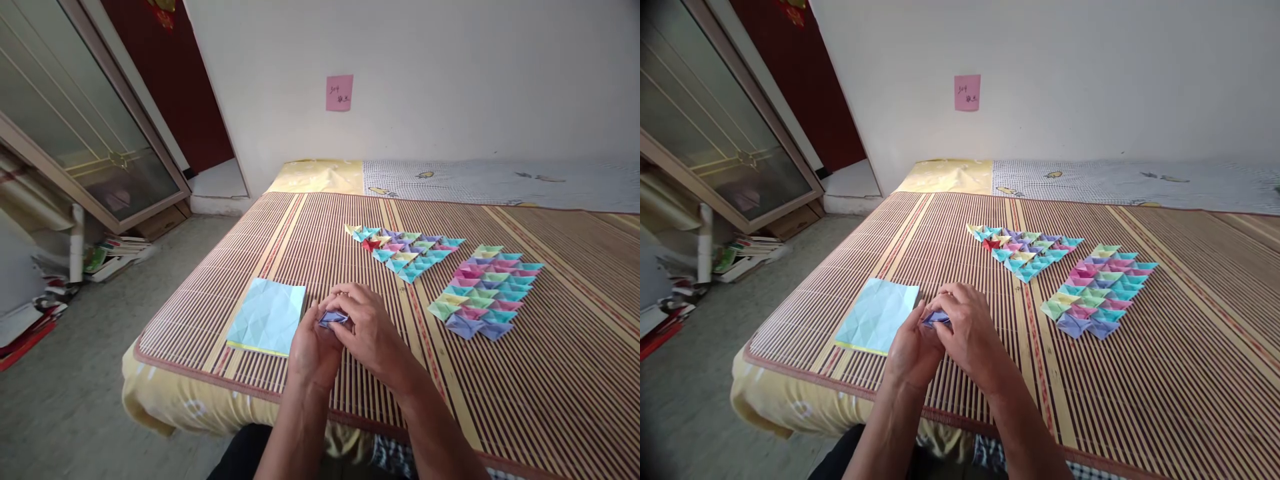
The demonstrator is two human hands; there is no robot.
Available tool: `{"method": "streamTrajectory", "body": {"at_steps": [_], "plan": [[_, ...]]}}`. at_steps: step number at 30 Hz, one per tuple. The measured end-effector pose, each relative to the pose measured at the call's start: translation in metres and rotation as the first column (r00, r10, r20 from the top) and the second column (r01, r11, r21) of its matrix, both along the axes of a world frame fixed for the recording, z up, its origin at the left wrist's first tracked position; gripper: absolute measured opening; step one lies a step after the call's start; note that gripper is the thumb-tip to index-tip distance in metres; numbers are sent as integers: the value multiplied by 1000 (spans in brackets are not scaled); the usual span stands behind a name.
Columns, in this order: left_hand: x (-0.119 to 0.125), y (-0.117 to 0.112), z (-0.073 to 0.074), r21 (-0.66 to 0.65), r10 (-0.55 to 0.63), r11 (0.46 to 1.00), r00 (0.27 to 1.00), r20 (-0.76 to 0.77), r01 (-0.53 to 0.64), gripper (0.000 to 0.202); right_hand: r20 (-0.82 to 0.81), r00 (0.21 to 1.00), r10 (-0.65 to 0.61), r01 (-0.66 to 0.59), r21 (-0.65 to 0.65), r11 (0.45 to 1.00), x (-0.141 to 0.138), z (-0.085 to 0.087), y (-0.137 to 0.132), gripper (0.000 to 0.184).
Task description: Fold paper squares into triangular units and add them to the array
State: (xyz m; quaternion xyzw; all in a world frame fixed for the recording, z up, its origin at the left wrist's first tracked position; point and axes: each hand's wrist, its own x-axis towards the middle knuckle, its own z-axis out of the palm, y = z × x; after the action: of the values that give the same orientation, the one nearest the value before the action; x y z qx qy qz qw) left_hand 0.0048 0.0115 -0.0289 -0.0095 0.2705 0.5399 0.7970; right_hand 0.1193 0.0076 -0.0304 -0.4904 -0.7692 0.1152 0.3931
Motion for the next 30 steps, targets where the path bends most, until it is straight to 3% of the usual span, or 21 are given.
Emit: {"method": "streamTrajectory", "body": {"at_steps": [4, 7, 12, 20, 30], "plan": [[-1, 3, -3, -15, 52, 999, 998, -45, -53, 40, -122, 992, 42, -41, 9, 999, 6, 5, -1, 30], [-3, 5, -4, -40, 100, 994, 990, -94, -104, 32, -170, 984, -45, 44, -11, 999, 15, 8, -2, 18], [-1, 4, -4, -33, 136, 990, 986, -99, -140, 25, -146, 979, -143, 111, -210, 971, 13, 7, -3, 13], [-1, 5, -14, -15, 123, 992, 989, -78, -124, 20, -87, 986, -145, 122, -226, 967, 1, 2, -3, 14], [1, 3, -6, 13, 63, 998, 995, -80, -62, 24, -104, 986, -128, 101, -236, 966, 2, 0, -2, 19]]}}
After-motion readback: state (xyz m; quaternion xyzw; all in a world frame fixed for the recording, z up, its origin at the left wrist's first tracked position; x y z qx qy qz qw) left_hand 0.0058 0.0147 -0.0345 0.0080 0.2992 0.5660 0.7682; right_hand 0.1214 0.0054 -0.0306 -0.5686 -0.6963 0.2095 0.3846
